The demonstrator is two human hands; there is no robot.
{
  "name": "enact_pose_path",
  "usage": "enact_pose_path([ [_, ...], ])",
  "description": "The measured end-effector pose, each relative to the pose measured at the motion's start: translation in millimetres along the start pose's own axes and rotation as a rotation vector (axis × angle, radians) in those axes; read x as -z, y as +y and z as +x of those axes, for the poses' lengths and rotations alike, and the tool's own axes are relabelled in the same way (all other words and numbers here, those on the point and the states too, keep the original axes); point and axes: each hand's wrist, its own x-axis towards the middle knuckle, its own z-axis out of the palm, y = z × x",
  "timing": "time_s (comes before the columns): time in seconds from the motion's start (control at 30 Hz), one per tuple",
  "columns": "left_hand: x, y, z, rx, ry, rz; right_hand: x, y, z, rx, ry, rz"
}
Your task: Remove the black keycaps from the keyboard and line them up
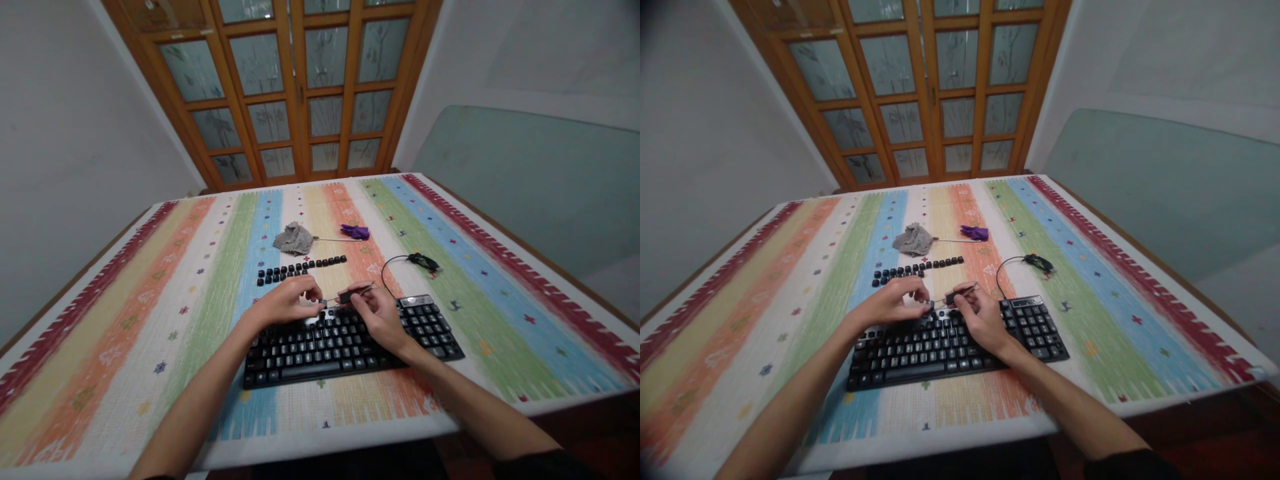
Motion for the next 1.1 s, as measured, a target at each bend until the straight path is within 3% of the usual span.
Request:
enact_pose_path([
  [0.17,5.5,-12.5,4.4,0.027,0.167,-0.007,2.4,-2.1,3.7,-0.04,0.173,0.07],
  [0.3,3.3,-36.2,11.4,0.018,0.241,0.208,2.9,-1.9,2.6,-0.039,0.146,0.036],
  [0.53,-13.7,-67.5,25.8,0.065,0.128,0.512,-2.8,1.0,-3.5,-0.063,0.082,0.075],
  [1.1,-28.4,-83.4,23.5,0.15,0.087,0.546,-5.4,3.4,-7.5,-0.064,0.077,0.138],
])
